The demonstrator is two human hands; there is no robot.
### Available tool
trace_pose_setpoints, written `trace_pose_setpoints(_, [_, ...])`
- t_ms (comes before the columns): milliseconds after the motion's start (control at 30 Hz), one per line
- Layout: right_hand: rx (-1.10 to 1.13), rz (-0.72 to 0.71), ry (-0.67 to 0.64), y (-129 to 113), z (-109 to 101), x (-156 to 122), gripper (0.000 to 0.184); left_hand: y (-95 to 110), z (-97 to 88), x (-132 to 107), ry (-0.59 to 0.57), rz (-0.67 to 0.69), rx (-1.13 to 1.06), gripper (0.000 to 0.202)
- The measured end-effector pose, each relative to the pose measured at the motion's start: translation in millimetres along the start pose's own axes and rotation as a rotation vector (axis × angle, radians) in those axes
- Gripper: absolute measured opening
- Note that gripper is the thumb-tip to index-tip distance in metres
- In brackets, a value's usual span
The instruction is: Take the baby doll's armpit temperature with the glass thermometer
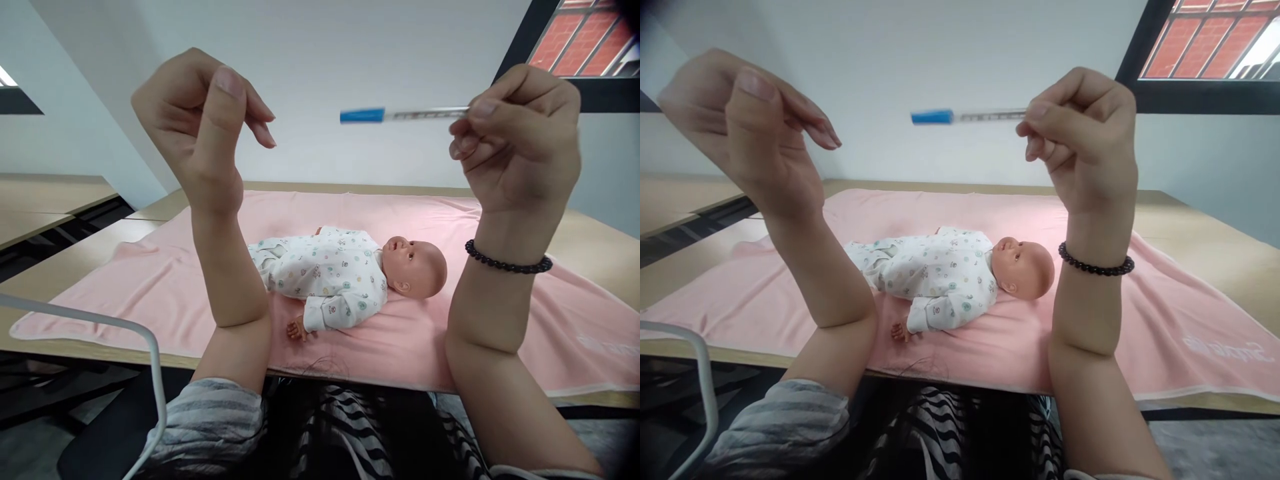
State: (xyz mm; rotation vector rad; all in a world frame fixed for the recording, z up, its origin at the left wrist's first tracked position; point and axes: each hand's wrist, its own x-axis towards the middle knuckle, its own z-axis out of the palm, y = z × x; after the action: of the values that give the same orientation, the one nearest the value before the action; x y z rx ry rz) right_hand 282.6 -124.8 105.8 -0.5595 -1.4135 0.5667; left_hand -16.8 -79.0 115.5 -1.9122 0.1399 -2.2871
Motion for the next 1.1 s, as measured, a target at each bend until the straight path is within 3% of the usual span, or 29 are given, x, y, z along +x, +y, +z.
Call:
trace_pose_setpoints(100, [-0.037,0.051,-0.027,-2.3,-1.1,0.2,0.013,-1.1,-0.5,-0.5,-0.006,0.000,0.000,0.055])
trace_pose_setpoints(200, [-0.027,0.097,-0.067,-2.7,-4.2,1.8,0.016,-0.9,-1.0,-0.9,-0.013,0.016,0.023,0.052])
trace_pose_setpoints(333, [-0.160,0.021,-0.034,2.0,-7.6,3.6,0.014,0.1,-1.5,-1.1,-0.038,0.050,0.043,0.051])
trace_pose_setpoints(433, [-0.130,0.007,-0.057,7.3,-8.8,5.2,0.013,-0.5,-1.3,-1.2,-0.044,0.054,0.048,0.051])
trace_pose_setpoints(567, [-0.195,-0.120,-0.031,13.1,-5.0,6.2,0.008,-0.3,-0.4,-2.4,-0.065,0.060,0.047,0.044])
trace_pose_setpoints(667, [-0.193,-0.164,-0.012,14.1,2.1,3.8,0.009,4.3,-1.1,-4.1,-0.156,0.014,0.040,0.026])
trace_pose_setpoints(767, [-0.179,-0.250,0.025,11.1,10.8,-1.2,0.009,11.1,-3.8,-6.6,-0.335,-0.078,0.047,0.012])
trace_pose_setpoints(900, [-0.139,-0.324,0.062,4.7,24.0,-7.9,0.013,18.5,-5.0,-10.2,-0.525,-0.130,0.045,0.031])
trace_pose_setpoints(1000, [-0.085,-0.407,0.109,2.5,32.5,-9.8,0.010,20.3,-2.6,-11.2,-0.547,-0.118,0.065,0.032])
trace_pose_setpoints(1100, [-0.027,-0.449,0.116,2.4,36.2,-10.1,0.013,14.9,-1.6,-9.8,-0.484,-0.079,0.081,0.029])
